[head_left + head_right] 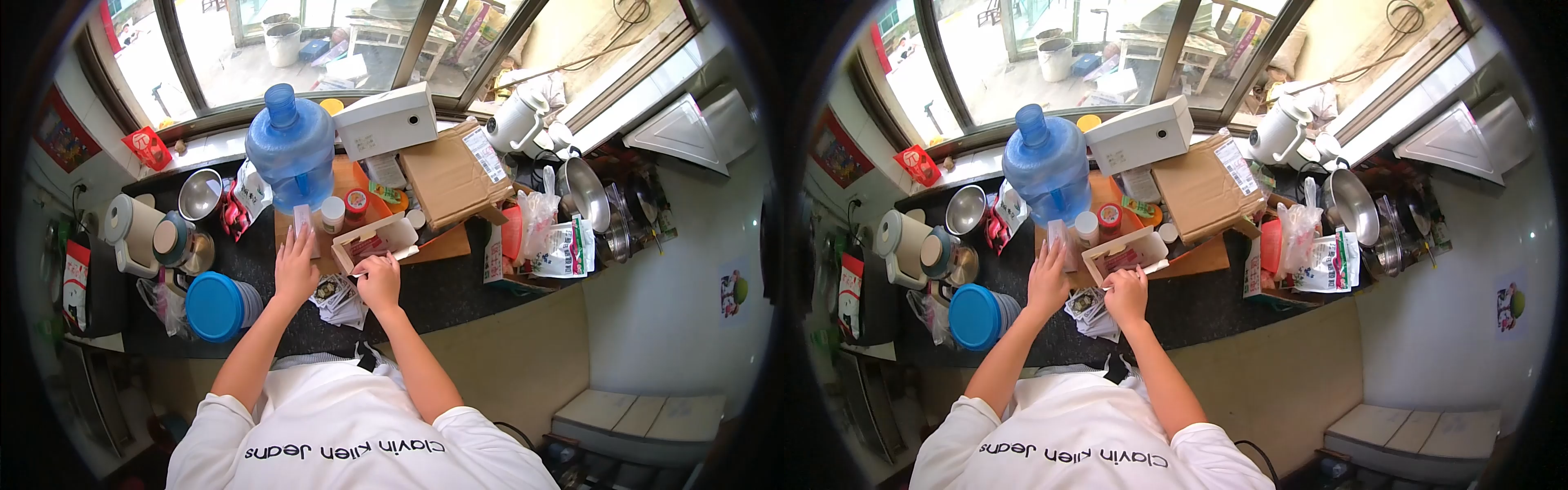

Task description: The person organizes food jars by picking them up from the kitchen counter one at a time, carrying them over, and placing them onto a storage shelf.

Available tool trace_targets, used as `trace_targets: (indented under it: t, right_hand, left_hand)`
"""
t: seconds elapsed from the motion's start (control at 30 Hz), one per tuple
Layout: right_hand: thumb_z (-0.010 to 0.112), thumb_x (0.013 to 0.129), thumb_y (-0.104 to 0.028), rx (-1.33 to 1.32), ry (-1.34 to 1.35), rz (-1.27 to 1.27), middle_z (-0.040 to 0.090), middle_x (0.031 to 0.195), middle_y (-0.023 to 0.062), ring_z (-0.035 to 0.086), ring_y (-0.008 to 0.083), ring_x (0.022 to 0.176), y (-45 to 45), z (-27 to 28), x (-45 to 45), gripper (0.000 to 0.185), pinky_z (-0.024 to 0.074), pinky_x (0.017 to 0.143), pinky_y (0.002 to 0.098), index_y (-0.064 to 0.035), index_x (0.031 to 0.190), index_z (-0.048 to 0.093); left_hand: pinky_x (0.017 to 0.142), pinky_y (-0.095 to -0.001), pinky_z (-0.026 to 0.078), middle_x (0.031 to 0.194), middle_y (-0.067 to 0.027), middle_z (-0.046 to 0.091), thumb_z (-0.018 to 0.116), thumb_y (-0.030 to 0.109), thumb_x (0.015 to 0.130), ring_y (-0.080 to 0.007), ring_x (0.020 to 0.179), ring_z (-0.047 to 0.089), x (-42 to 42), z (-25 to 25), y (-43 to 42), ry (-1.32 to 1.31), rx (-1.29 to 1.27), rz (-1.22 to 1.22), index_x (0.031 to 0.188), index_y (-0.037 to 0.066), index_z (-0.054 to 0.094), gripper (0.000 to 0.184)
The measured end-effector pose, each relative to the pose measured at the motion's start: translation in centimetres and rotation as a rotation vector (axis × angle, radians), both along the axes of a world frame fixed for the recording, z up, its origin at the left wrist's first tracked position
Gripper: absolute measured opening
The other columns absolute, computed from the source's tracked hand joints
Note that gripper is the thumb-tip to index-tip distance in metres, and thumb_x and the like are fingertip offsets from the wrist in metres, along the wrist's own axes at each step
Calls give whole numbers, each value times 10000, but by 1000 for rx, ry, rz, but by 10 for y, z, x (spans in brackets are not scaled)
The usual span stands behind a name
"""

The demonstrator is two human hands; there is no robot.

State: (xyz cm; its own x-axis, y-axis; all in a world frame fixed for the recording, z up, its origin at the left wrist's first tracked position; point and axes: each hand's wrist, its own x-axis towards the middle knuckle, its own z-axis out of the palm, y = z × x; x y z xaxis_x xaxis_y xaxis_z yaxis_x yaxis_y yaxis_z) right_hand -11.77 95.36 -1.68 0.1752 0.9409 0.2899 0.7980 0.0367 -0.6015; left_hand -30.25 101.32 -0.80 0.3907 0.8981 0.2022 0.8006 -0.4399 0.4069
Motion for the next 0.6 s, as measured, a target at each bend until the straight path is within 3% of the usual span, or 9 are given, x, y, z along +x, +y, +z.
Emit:
trace_targets:
  t: [0.17, 0.27, 0.4, 0.6]
  right_hand:
    - [540, 631, 35, 47, -4, 19, 610, 699, 52, 590, 248, 787, -11, -3, 9, 140, 347, 1036, 454, -71, 642, 631]
    - [516, 640, 50, 95, 38, 12, 609, 682, 65, 591, 258, 749, -8, 1, 10, 156, 441, 918, 414, -59, 635, 628]
    - [540, 672, 24, 162, 180, -31, 597, 687, 81, 580, 280, 740, 11, 20, 11, 115, 456, 696, 388, -59, 640, 613]
    - [522, 696, 46, 244, 152, 24, 600, 748, 87, 568, 287, 787, 59, 58, 15, 138, 464, 704, 377, -58, 697, 613]
  left_hand:
    - [1052, -543, 310, 1448, -143, 351, 581, 48, 698, -398, 1357, 275, 11, 3, 3, 9, -8, 24, 1319, 22, 456, 633]
    - [1063, -539, 296, 1441, -151, 359, 577, 59, 711, -399, 1352, 284, 19, 7, 5, 1, 8, 1, 1282, 1, 491, 580]
    - [1086, -499, 287, 1398, -163, 419, 530, 23, 738, -387, 1340, 310, 31, 9, 15, -63, 35, -85, 1213, -35, 537, 479]
    - [1068, -478, 318, 1277, -140, 538, 553, 7, 737, -366, 1276, 405, 37, 22, 47, -44, 67, -150, 1091, 59, 637, 368]
